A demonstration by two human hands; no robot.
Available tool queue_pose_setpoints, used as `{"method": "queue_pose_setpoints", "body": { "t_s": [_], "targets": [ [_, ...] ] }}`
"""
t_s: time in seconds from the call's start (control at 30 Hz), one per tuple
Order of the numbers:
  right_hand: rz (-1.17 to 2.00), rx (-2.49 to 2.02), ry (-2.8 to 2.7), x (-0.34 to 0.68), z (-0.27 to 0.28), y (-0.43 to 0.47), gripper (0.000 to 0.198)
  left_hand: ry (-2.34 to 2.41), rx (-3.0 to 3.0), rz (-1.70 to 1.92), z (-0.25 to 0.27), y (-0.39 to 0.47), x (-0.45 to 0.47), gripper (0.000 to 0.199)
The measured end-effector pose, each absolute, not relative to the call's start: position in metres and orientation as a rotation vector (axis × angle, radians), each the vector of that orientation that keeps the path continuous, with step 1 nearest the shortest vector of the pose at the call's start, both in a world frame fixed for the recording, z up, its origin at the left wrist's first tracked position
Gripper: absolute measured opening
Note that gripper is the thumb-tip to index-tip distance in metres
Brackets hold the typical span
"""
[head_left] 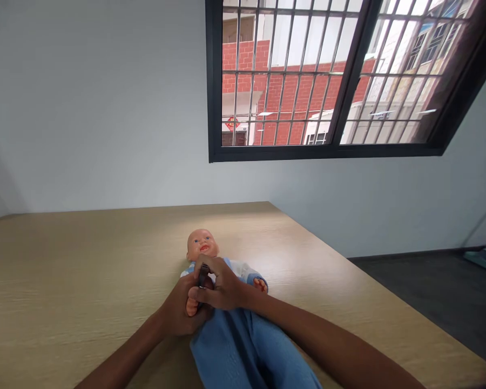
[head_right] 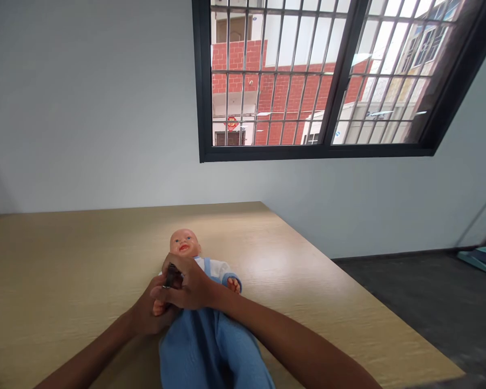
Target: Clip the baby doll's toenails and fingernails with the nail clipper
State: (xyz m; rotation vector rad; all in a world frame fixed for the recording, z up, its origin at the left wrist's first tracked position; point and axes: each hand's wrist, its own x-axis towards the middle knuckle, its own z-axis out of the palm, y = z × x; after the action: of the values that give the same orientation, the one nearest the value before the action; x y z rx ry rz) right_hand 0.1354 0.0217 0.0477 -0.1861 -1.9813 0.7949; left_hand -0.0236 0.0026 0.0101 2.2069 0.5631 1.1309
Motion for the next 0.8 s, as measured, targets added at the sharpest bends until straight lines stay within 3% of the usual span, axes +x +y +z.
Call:
{"method": "queue_pose_setpoints", "body": {
  "t_s": [0.8],
  "targets": [
    [0.667, -0.233, -2.042, 0.137, 0.039, 0.019, 0.035, 0.555, 2.289, 1.165, 0.015, 0.002, -0.023, 0.024]
  ]
}}
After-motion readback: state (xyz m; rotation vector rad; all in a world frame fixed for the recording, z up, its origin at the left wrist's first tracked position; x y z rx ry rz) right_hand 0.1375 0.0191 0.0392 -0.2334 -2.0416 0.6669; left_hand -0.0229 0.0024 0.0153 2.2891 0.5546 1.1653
